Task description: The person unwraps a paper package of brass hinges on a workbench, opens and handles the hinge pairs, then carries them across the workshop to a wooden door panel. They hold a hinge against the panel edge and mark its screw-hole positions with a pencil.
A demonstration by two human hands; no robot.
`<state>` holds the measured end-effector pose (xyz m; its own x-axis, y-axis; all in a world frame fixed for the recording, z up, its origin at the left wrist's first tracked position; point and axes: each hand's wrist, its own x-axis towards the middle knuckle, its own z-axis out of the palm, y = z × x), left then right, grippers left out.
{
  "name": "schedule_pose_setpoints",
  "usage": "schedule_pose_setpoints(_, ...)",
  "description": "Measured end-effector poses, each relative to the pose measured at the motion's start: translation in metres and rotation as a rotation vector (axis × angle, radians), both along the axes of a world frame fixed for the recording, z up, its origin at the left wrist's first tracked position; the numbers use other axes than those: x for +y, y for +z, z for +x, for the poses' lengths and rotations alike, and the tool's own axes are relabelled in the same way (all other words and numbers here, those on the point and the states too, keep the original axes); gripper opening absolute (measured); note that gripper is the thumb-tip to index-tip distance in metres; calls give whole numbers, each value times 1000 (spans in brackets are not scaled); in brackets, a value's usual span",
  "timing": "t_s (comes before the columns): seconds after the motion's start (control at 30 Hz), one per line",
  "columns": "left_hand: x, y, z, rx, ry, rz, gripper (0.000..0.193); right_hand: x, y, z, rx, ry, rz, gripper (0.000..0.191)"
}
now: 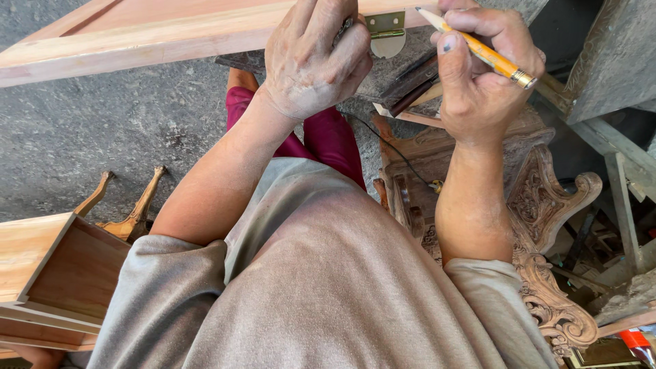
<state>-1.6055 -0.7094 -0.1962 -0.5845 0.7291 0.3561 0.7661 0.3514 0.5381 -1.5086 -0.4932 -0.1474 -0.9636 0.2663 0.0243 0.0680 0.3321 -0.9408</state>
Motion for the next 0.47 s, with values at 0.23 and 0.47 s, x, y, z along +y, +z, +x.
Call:
schedule_pose_setpoints(0.23,3,3,-7,-45,11,3,25,-3,8,-11,30,50,116,15)
schedule_pose_setpoints(0.47,-20,23,3,-39,9,-2,24,-3,3,-11,56,48,176,13)
